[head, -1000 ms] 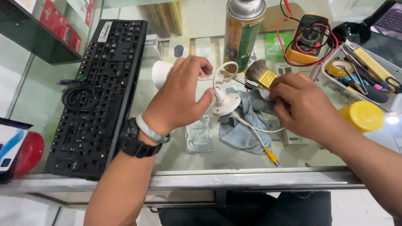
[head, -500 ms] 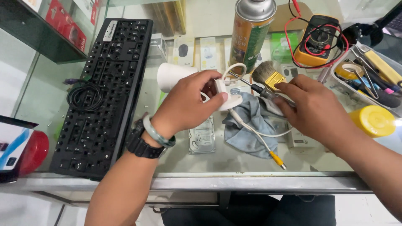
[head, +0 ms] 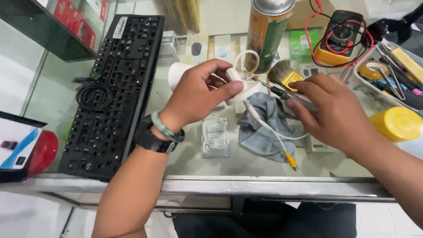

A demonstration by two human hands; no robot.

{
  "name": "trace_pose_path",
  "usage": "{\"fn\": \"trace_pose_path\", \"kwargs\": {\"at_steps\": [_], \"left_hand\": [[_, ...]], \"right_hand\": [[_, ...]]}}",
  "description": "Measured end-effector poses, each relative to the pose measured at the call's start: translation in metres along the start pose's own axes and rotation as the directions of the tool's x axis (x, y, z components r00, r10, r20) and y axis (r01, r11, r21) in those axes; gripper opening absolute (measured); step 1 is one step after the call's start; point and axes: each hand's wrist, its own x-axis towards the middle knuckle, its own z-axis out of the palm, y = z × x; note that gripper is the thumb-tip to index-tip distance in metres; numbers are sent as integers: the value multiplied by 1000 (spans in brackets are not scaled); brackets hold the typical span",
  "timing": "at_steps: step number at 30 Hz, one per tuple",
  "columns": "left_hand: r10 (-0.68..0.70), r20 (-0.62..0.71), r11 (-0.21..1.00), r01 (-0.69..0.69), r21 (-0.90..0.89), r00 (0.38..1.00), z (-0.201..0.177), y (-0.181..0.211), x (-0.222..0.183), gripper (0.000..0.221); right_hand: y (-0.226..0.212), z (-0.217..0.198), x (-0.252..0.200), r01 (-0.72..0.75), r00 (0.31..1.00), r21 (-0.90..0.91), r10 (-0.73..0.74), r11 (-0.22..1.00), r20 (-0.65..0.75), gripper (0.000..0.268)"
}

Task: Repairing and adjusting a security camera by disassembling the housing with a screwdriver and reassembling it.

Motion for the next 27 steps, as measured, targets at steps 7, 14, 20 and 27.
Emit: {"fn": "trace_pose_path", "kwargs": {"at_steps": [7, 14, 20, 27], "left_hand": [[82, -87, 990, -72, 118, 993, 46, -21, -2, 47], [332, 91, 763, -324, 559, 939, -16, -13, -2, 52], [251, 88, 691, -242, 681, 964, -66, -18, -5, 69], [196, 103, 403, -176, 898, 975, -22, -57, 19, 78]], "right_hand": [[-23, 16, -7, -6, 981, 177, -28, 984, 190, 34], [-16, 17, -5, -69, 979, 136, 41, 988, 197, 13], [-18, 19, -8, -88, 979, 85, 70, 993, 192, 20], [-18, 21, -5, -87, 985, 109, 70, 990, 157, 27]]}}
